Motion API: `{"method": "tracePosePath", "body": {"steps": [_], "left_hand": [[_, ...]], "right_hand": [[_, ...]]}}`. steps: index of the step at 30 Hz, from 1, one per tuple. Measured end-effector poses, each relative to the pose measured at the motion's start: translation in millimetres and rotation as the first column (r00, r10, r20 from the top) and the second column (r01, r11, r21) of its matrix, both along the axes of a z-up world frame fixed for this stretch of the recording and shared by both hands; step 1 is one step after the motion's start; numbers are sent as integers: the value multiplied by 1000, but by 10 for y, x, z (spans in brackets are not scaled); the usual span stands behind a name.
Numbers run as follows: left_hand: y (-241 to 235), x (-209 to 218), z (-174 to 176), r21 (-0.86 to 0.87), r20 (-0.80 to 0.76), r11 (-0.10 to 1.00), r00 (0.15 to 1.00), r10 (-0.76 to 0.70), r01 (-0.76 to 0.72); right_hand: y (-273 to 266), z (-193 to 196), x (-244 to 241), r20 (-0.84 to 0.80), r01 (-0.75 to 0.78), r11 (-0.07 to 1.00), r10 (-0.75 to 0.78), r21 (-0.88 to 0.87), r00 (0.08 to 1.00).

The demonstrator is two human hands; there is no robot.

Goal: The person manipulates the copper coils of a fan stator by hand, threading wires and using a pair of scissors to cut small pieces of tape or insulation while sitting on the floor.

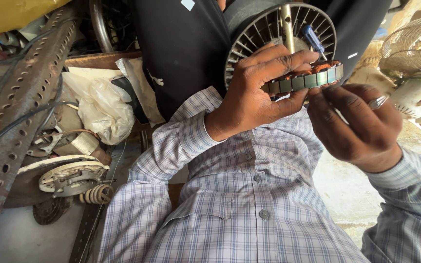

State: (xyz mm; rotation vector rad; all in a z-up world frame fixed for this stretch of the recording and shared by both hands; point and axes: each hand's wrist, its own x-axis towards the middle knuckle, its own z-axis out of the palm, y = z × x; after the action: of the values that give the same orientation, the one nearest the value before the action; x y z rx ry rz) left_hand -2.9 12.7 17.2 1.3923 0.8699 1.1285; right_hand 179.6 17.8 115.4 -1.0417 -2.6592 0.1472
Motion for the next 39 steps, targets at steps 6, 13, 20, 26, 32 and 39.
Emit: {"method": "tracePosePath", "body": {"steps": [6, 13, 20, 26, 32, 39], "left_hand": [[43, 50, 8, -68, 15, 997, 1000, -18, 19], [54, 45, -75, -156, 143, 985, 989, -46, 68], [56, 42, -79, -83, 44, 996, 999, -20, 24], [14, 32, -54, -77, 95, 997, 996, -1, 9], [-2, 91, -27, -120, 21, 993, 1000, 15, -12], [-18, 13, -93, -83, 139, 996, 990, -10, 21]], "right_hand": [[30, 35, 40, -44, 38, 995, -43, -92, 998], [93, 3, 108, -104, 0, 982, -20, -191, 994], [114, -4, 79, -30, -70, 993, 68, -98, 997], [74, 2, 96, -12, -66, 994, 65, -87, 998], [103, 12, 98, -117, -40, 985, 21, -165, 993], [114, -35, 134, -130, -61, 971, 31, -230, 991]]}}
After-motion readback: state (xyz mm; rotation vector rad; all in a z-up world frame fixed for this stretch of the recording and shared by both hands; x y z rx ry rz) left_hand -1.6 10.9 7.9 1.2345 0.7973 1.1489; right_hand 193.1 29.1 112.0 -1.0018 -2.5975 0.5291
